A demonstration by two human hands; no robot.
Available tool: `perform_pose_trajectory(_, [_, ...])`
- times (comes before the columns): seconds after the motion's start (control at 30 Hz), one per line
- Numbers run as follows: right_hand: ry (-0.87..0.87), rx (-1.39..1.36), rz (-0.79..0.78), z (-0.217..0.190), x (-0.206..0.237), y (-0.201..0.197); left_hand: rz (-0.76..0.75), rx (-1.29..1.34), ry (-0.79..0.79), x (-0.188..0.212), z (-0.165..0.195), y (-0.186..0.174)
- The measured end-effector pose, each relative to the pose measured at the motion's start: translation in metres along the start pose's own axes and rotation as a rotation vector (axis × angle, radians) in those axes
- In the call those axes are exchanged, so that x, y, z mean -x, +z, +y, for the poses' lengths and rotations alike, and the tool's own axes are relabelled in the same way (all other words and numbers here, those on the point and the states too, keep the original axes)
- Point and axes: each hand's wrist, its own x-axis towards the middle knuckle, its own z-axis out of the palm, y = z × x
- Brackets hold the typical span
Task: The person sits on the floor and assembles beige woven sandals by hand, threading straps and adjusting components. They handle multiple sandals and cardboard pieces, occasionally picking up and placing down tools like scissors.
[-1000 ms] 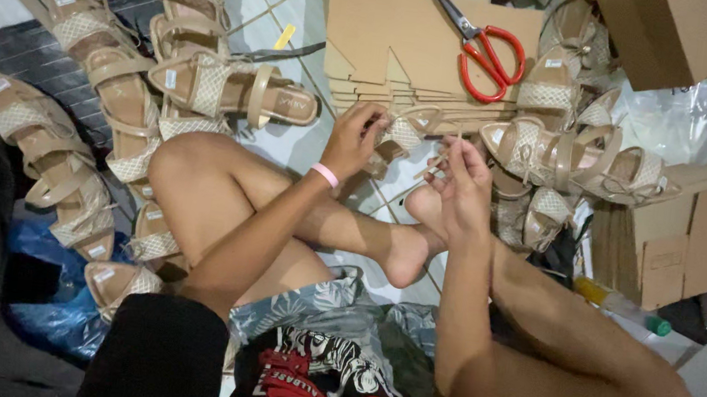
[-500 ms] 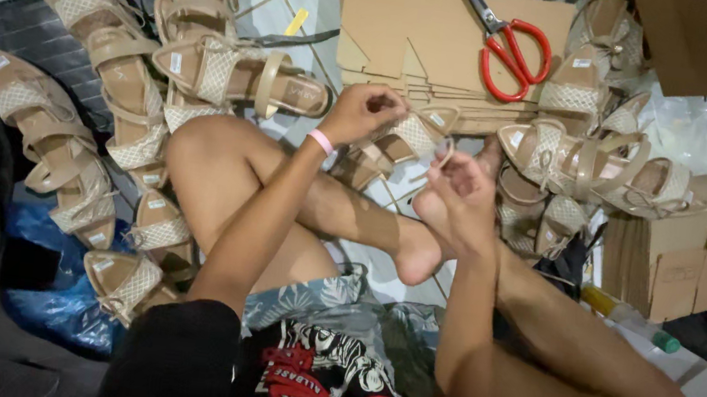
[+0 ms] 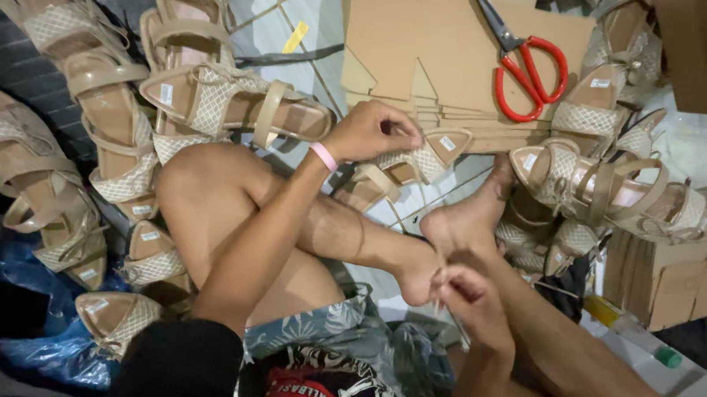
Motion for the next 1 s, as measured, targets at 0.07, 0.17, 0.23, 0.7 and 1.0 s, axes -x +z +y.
perform_pose_trajectory(0.07, [-0.163, 0.022, 0.133, -0.021, -0.012, 0.008, 0.022, 0.018, -0.031, 0.004, 0.002, 0.003])
perform_pose_trajectory(0.17, [-0.504, -0.413, 0.115, -0.066, -0.053, 0.021, 0.031, 0.052, -0.003, 0.011, 0.001, 0.005])
perform_pose_trajectory(0.23, [-0.438, 0.403, 0.414, -0.102, -0.091, 0.025, 0.063, 0.046, 0.014, 0.014, -0.002, 0.006])
perform_pose_trajectory(0.7, [-0.446, -0.249, 0.077, -0.165, -0.218, 0.052, 0.121, 0.077, -0.046, 0.016, -0.007, 0.005])
perform_pose_trajectory(1.0, [-0.526, 0.082, 0.392, -0.095, -0.122, 0.048, 0.143, 0.241, -0.154, 0.011, -0.014, 0.004])
